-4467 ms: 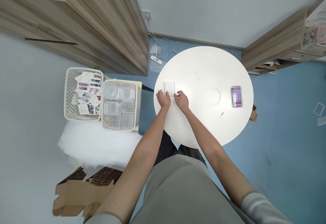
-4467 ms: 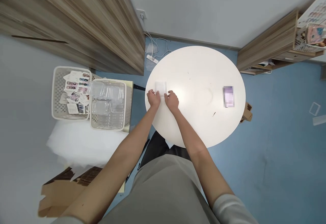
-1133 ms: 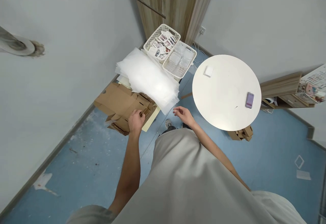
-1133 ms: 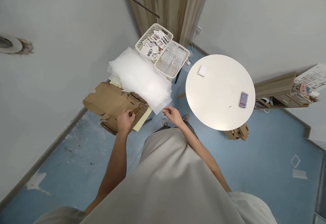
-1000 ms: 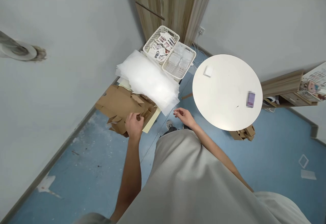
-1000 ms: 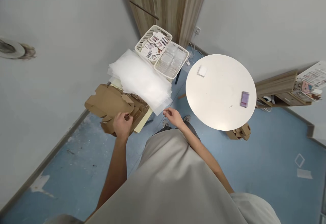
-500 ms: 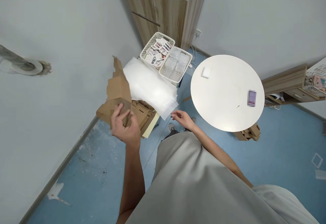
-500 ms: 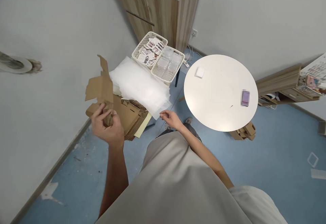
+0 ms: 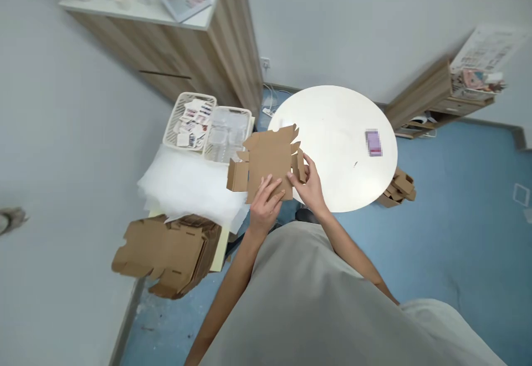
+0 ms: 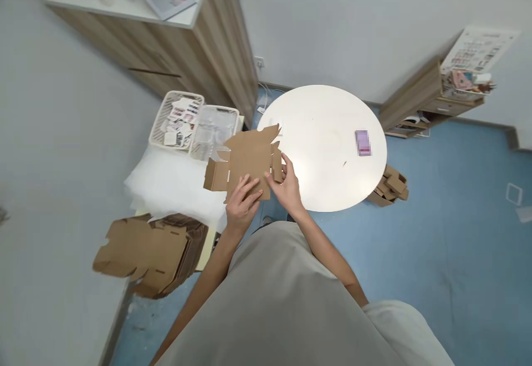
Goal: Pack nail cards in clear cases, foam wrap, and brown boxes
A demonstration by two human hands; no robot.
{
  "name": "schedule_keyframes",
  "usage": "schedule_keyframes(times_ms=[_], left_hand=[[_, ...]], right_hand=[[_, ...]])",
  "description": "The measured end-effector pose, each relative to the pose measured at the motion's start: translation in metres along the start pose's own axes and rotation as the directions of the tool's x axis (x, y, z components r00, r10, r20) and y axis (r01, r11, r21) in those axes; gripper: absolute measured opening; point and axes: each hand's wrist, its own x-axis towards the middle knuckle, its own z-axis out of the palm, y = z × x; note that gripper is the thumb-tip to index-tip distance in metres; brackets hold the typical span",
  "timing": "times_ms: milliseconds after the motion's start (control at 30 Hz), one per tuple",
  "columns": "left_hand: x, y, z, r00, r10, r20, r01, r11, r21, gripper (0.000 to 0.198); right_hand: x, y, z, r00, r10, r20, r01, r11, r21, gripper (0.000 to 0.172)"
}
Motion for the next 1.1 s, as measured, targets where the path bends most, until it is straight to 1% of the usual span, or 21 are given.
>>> schedule_keyframes(times_ms=[67, 100, 200, 267, 333, 433, 500, 567, 633, 700, 733, 767, 800, 867, 900, 933, 967, 1000, 1067, 1100], left_hand=[[0.014, 0.002, 0.031, 0.998, 0.034, 0.061, -0.032, 0.999, -0.029, 0.023], [0.021, 0.003, 0.047, 0.994, 0.041, 0.098, -0.037, 0.998, -0.044, 0.021], [0.036, 0.005, 0.095, 0.972, 0.031, 0.232, -0.008, 0.995, -0.101, 0.017], [0.043, 0.007, 0.126, 0.942, 0.009, 0.335, 0.031, 0.993, -0.113, 0.019], [0.047, 0.007, 0.157, 0.896, -0.011, 0.443, 0.059, 0.994, -0.094, 0.027], [0.044, 0.000, 0.199, 0.798, -0.052, 0.601, 0.096, 0.994, -0.042, 0.049], [0.036, -0.011, 0.223, 0.725, -0.098, 0.682, 0.136, 0.991, -0.003, 0.059], [0.024, -0.024, 0.242, 0.649, -0.148, 0.746, 0.188, 0.982, 0.031, 0.064], [0.011, -0.038, 0.256, 0.561, -0.177, 0.808, 0.242, 0.969, 0.044, 0.066], [0.001, -0.050, 0.263, 0.475, -0.181, 0.861, 0.292, 0.956, 0.040, 0.065], [-0.003, -0.056, 0.264, 0.445, -0.182, 0.877, 0.318, 0.948, 0.036, 0.063], [-0.004, -0.060, 0.264, 0.429, -0.187, 0.884, 0.344, 0.938, 0.032, 0.060], [-0.004, -0.064, 0.264, 0.429, -0.200, 0.881, 0.373, 0.927, 0.029, 0.057], [0.000, -0.070, 0.264, 0.458, -0.253, 0.852, 0.438, 0.899, 0.031, 0.052], [0.004, -0.073, 0.265, 0.473, -0.299, 0.829, 0.478, 0.877, 0.043, 0.051], [0.009, -0.075, 0.268, 0.479, -0.359, 0.801, 0.527, 0.847, 0.064, 0.053], [0.015, -0.077, 0.271, 0.473, -0.431, 0.768, 0.583, 0.807, 0.093, 0.056], [0.021, -0.079, 0.276, 0.455, -0.505, 0.733, 0.640, 0.758, 0.125, 0.061], [0.033, -0.084, 0.289, 0.405, -0.625, 0.667, 0.731, 0.660, 0.174, 0.073], [0.039, -0.087, 0.297, 0.391, -0.661, 0.640, 0.759, 0.626, 0.182, 0.079]], right_hand=[[0.011, 0.007, -0.028, 0.994, 0.019, -0.107, -0.020, 1.000, -0.008, 0.069], [0.017, 0.012, -0.043, 0.988, 0.030, -0.151, -0.032, 0.999, -0.008, 0.064], [0.031, 0.029, -0.090, 0.965, 0.080, -0.248, -0.083, 0.997, -0.003, 0.062], [0.041, 0.045, -0.119, 0.953, 0.123, -0.278, -0.126, 0.992, 0.008, 0.063], [0.050, 0.064, -0.146, 0.941, 0.175, -0.289, -0.172, 0.984, 0.036, 0.065], [0.064, 0.100, -0.178, 0.916, 0.276, -0.293, -0.250, 0.960, 0.123, 0.069], [0.073, 0.126, -0.193, 0.892, 0.363, -0.269, -0.325, 0.929, 0.178, 0.072], [0.081, 0.151, -0.203, 0.865, 0.428, -0.261, -0.381, 0.900, 0.211, 0.071], [0.088, 0.173, -0.209, 0.839, 0.463, -0.286, -0.425, 0.886, 0.188, 0.070], [0.092, 0.190, -0.214, 0.816, 0.474, -0.331, -0.471, 0.877, 0.095, 0.068], [0.093, 0.196, -0.216, 0.802, 0.470, -0.368, -0.494, 0.869, 0.034, 0.067], [0.092, 0.200, -0.219, 0.785, 0.459, -0.417, -0.517, 0.856, -0.031, 0.065], [0.091, 0.202, -0.221, 0.766, 0.430, -0.478, -0.533, 0.840, -0.099, 0.062], [0.089, 0.200, -0.225, 0.746, 0.305, -0.592, -0.529, 0.812, -0.248, 0.056], [0.089, 0.198, -0.225, 0.751, 0.225, -0.621, -0.506, 0.800, -0.323, 0.053], [0.089, 0.194, -0.224, 0.772, 0.151, -0.618, -0.468, 0.792, -0.391, 0.050], [0.092, 0.191, -0.221, 0.807, 0.101, -0.582, -0.419, 0.792, -0.443, 0.049], [0.096, 0.188, -0.216, 0.849, 0.079, -0.523, -0.367, 0.800, -0.475, 0.047], [0.109, 0.188, -0.204, 0.925, 0.114, -0.363, -0.292, 0.824, -0.486, 0.045], [0.117, 0.190, -0.198, 0.941, 0.141, -0.308, -0.286, 0.820, -0.496, 0.045]])
